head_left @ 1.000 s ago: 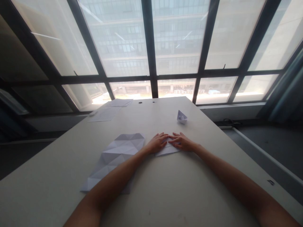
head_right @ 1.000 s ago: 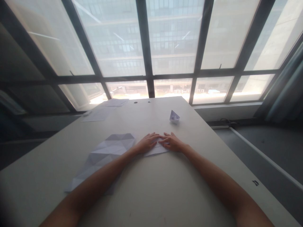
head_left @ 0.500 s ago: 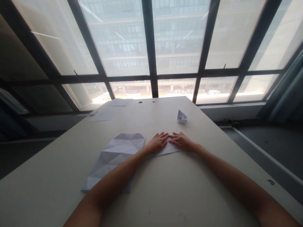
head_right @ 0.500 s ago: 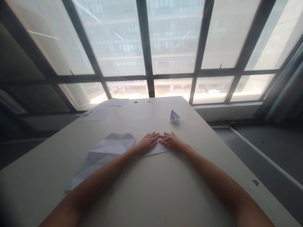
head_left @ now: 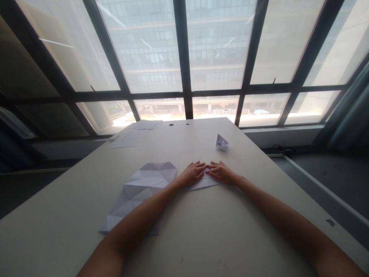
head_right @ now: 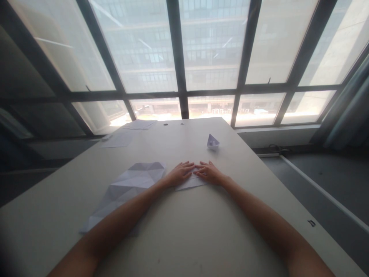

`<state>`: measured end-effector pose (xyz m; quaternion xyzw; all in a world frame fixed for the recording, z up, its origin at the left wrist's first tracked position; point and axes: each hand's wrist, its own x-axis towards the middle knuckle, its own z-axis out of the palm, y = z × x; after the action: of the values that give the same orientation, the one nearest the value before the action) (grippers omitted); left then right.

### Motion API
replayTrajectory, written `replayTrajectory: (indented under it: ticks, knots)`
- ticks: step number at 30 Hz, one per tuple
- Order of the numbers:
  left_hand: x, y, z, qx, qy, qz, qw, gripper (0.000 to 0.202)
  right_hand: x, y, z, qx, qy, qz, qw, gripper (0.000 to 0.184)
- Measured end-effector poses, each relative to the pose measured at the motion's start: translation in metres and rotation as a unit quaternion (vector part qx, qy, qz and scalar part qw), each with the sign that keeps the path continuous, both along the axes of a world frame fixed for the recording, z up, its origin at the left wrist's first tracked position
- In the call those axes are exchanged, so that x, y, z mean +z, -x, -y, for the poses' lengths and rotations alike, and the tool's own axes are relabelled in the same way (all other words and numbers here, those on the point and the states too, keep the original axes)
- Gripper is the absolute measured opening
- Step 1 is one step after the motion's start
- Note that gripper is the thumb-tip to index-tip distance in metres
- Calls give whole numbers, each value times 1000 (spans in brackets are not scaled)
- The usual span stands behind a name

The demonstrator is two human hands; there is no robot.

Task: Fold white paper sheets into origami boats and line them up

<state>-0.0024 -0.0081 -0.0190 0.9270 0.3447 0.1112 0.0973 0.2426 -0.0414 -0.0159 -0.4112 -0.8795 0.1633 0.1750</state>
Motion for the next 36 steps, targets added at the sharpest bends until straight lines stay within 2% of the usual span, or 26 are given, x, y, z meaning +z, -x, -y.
replayTrajectory:
  ticks: [13,22,28,36]
  knots:
    - [-4,0,-1,5,-2,1,1000,47,-4,-1,-2,5,-9,9,1000,40]
    - [-6,0,-2,19,9,-17,1000,56,-2,0,0,7,-22,13,1000,40]
    - [-2,-1,0,14,11,-16,1000,53,-3,-1,-1,4,-19,15,1000,40]
    - [-3,0,-1,12,-6,-14,1000,49,-5,-1,-2,7,-21,8,1000,38]
